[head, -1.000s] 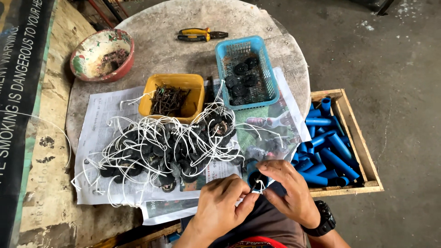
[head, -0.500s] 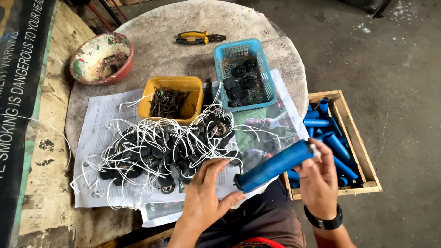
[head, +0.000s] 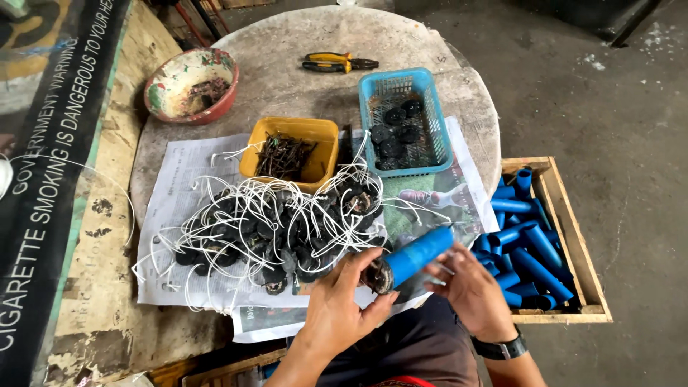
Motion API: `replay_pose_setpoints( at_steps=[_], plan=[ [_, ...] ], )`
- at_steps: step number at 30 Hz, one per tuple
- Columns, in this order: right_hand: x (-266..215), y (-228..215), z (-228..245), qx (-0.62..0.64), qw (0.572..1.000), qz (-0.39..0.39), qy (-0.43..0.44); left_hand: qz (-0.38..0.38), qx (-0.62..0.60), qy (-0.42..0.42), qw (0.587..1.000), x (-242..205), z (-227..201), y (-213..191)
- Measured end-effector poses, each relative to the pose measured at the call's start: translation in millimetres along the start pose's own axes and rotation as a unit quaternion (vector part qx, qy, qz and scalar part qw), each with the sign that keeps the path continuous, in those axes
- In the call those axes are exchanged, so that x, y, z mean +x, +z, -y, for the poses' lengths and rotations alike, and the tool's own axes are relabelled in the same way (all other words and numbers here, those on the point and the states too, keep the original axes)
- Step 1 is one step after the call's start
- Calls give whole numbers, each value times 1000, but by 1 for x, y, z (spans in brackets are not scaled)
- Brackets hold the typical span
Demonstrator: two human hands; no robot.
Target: Assemble small electrical components by inserting them into blue plastic tubes.
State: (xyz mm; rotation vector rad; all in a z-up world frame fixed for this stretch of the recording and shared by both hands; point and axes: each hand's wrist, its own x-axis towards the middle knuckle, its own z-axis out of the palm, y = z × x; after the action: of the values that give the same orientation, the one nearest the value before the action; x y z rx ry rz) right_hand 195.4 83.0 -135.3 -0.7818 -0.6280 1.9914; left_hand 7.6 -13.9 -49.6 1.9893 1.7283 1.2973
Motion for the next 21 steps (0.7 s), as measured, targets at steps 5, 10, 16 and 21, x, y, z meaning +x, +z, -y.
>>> replay_pose_setpoints(
  at_steps=[5,10,16,21],
  plan=[
    [-2,17,-9,-178,983,25,45,-3,69,20,997,8,1,0],
    [-11,39,3,-621,762,80,-165,6,81,12,997,12,5,7],
    [-33,75,31,-507,763,137,-376,29,-19,8,999,22,-2,4],
    [-24,78,28,-503,752,130,-407,35,0,47,998,23,-2,7]
  ],
)
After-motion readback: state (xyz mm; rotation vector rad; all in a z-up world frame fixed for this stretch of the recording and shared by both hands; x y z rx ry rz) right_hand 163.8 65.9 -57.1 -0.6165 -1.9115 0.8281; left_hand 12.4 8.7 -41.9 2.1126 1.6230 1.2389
